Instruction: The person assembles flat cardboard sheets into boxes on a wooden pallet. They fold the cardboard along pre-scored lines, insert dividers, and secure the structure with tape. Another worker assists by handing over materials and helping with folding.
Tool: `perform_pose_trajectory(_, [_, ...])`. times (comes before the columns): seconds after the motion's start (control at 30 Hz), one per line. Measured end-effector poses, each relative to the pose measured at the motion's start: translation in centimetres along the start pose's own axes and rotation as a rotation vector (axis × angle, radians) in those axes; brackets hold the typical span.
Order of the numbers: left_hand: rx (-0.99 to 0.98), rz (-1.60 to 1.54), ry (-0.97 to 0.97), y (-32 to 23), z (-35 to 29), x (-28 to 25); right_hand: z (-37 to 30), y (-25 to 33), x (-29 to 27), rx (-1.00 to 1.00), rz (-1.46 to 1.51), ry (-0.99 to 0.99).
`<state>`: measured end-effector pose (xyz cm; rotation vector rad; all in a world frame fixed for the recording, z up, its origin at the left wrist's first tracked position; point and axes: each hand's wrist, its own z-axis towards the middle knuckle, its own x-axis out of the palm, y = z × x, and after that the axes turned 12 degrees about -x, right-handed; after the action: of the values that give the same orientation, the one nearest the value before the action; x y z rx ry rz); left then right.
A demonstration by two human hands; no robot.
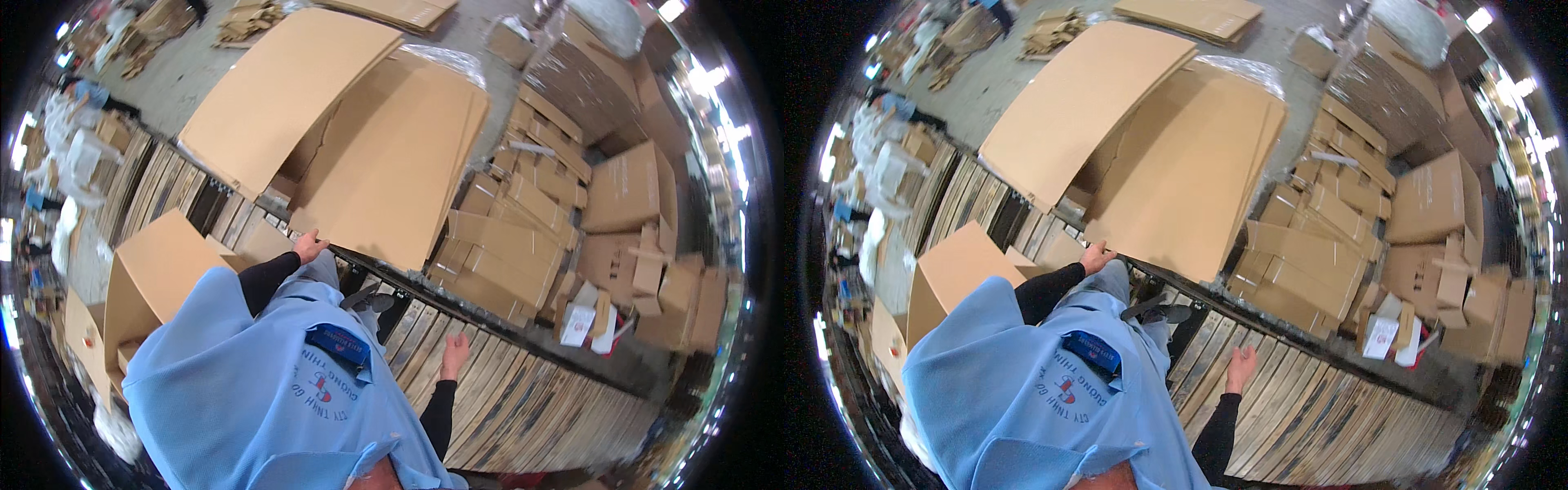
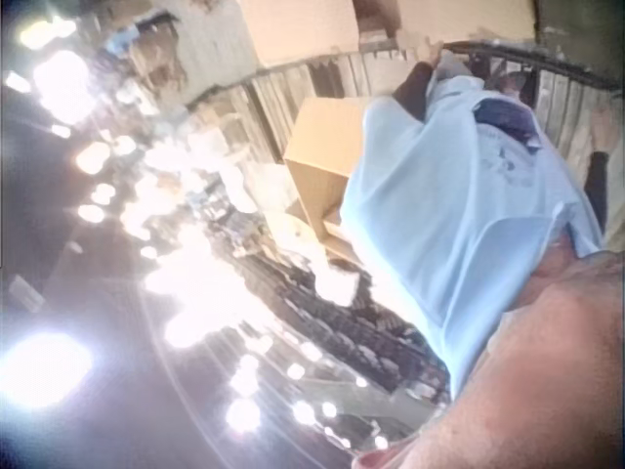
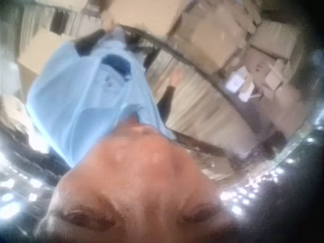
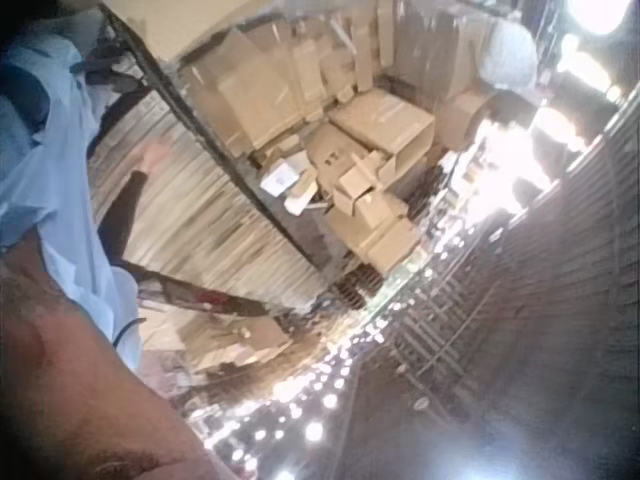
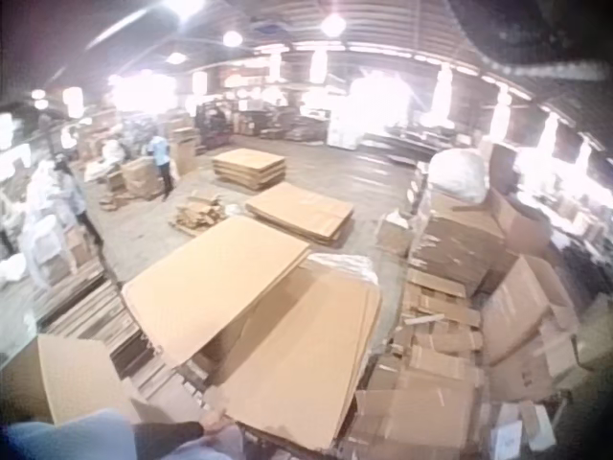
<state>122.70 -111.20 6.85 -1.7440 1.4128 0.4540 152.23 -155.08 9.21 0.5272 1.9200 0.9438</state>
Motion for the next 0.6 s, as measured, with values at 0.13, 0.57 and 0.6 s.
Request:
perform_pose_trajectory(0.13, [-0.094,-0.222,-0.026,2.2,-2.7,-1.2,6.4,-0.8,4.5,-0.099,-0.09,0.185])
perform_pose_trajectory(0.57, [-0.406,-0.361,-0.273,14.0,8.4,1.5,11.8,13.5,14.7,0.005,-0.462,0.594])
perform_pose_trajectory(0.6, [-0.425,-0.378,-0.234,13.7,9.3,1.4,12.3,13.0,15.1,0.002,-0.458,0.586])
